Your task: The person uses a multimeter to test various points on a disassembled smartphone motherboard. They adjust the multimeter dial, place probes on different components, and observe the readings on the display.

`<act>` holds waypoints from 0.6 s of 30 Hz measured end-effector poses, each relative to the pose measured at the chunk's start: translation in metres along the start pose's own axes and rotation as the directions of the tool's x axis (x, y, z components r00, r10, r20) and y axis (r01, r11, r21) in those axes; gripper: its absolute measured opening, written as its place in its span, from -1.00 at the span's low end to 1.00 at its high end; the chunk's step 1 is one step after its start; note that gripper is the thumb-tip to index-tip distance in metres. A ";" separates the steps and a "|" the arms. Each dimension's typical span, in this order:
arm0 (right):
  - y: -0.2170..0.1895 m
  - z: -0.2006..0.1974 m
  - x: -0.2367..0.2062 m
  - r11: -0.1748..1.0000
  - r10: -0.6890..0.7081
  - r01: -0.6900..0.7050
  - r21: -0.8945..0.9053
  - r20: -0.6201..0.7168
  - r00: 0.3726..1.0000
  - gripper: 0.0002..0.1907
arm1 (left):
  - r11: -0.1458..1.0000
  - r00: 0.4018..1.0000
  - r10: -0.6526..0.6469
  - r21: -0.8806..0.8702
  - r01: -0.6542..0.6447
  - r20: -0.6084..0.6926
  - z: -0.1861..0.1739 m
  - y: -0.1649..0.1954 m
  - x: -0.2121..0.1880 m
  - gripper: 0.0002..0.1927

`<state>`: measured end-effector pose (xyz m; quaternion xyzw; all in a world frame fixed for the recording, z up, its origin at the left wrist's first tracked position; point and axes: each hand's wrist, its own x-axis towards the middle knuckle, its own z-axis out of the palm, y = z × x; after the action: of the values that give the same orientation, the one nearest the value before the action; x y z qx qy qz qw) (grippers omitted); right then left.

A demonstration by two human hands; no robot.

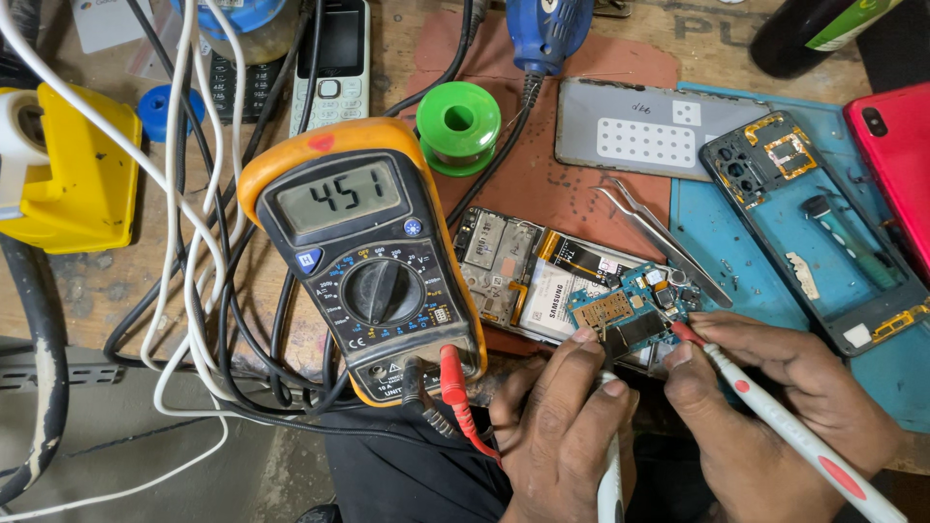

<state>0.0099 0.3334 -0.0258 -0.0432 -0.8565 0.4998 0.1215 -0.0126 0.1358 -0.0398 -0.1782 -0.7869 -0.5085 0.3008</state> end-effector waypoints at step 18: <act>0.027 -0.003 -0.018 0.999 -0.041 0.041 -0.007 -0.022 0.999 -0.55 | 0.999 0.998 -0.032 -0.015 0.033 0.048 -0.004 0.003 0.001 -0.61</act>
<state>0.0269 0.3454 -0.0505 -0.0315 -0.8574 0.4939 0.1412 -0.0105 0.1335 -0.0363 -0.1796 -0.7926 -0.5151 0.2722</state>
